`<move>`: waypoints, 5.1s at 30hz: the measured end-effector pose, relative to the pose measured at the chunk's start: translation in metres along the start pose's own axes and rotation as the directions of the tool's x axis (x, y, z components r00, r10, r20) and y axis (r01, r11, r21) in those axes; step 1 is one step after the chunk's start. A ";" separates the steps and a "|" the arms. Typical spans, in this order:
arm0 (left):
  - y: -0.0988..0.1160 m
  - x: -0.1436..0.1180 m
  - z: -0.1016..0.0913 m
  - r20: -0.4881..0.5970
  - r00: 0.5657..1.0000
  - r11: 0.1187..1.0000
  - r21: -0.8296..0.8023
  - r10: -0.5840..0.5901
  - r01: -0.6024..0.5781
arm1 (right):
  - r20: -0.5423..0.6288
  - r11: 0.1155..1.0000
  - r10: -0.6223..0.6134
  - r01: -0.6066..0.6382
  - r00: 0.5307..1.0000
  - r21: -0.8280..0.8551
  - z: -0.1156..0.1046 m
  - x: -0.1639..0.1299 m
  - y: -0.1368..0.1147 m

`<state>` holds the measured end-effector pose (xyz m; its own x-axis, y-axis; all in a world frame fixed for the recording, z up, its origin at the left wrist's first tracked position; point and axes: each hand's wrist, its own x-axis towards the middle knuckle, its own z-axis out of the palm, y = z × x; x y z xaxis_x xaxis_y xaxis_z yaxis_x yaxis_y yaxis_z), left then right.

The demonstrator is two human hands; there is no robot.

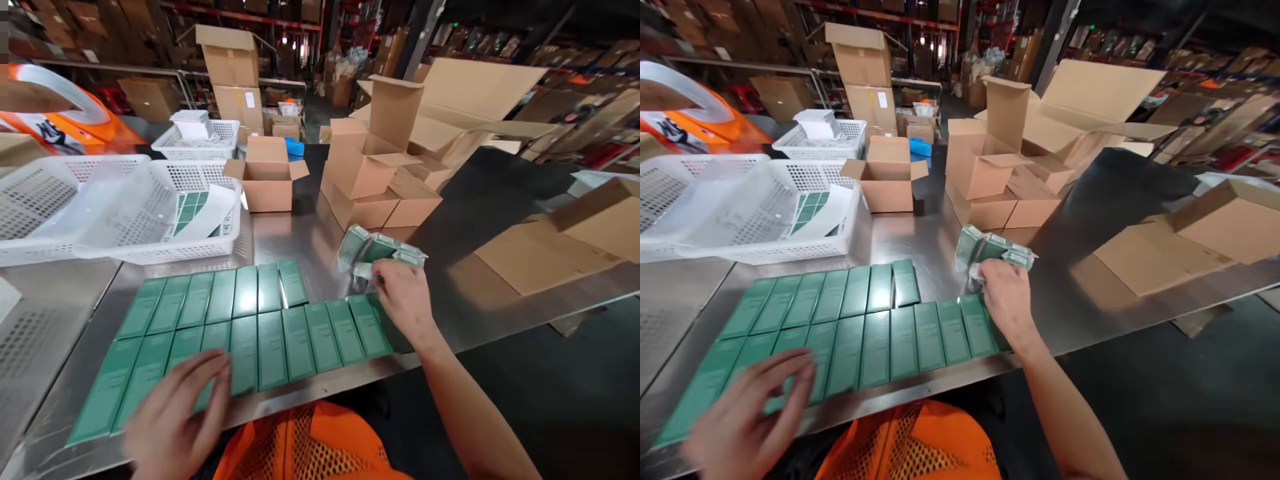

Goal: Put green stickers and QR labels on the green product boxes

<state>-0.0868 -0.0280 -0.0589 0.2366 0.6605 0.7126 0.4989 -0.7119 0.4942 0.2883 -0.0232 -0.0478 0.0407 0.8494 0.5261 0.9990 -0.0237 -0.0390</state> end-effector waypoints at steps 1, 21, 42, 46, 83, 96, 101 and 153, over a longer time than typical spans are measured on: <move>0.003 0.006 0.017 0.034 0.997 0.995 0.082 0.062 -0.065 | -0.073 0.997 0.018 -0.013 0.997 0.073 -0.004 -0.008 -0.004; 0.025 0.031 0.109 0.525 0.752 0.481 -0.578 -0.398 0.659 | 0.393 -0.176 0.411 -0.352 0.822 0.919 0.022 -0.076 -0.126; 0.008 0.063 0.042 0.320 0.819 0.879 -0.174 0.476 -0.443 | -0.355 0.469 -0.500 0.591 0.790 0.656 -0.008 0.002 -0.100; 0.006 0.064 0.036 0.338 0.779 0.842 -0.091 0.529 -0.532 | -0.350 0.578 -0.586 0.680 0.730 0.451 -0.009 0.002 -0.103; 0.019 0.033 0.038 0.567 0.819 0.987 -0.158 0.095 -0.005 | 0.003 0.409 -0.568 0.279 0.823 0.869 -0.001 -0.019 -0.083; 0.009 0.027 0.062 0.357 0.863 0.917 -0.306 0.358 -0.254 | -0.160 0.588 -0.339 0.341 0.927 0.733 -0.002 -0.044 -0.085; 0.009 0.031 0.066 0.361 0.852 0.902 -0.350 0.380 -0.254 | -0.224 0.588 -0.510 0.527 0.830 0.614 -0.020 -0.028 -0.084; -0.011 0.015 0.077 0.369 0.929 0.977 -0.181 -0.039 0.113 | 0.293 0.376 -0.317 -0.164 0.902 0.912 0.016 -0.025 -0.078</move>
<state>-0.0245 0.0083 -0.0918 0.5079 0.7290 0.4590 0.3634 -0.6644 0.6531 0.2094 -0.0343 -0.0716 -0.2857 0.9282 0.2382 0.3500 0.3325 -0.8758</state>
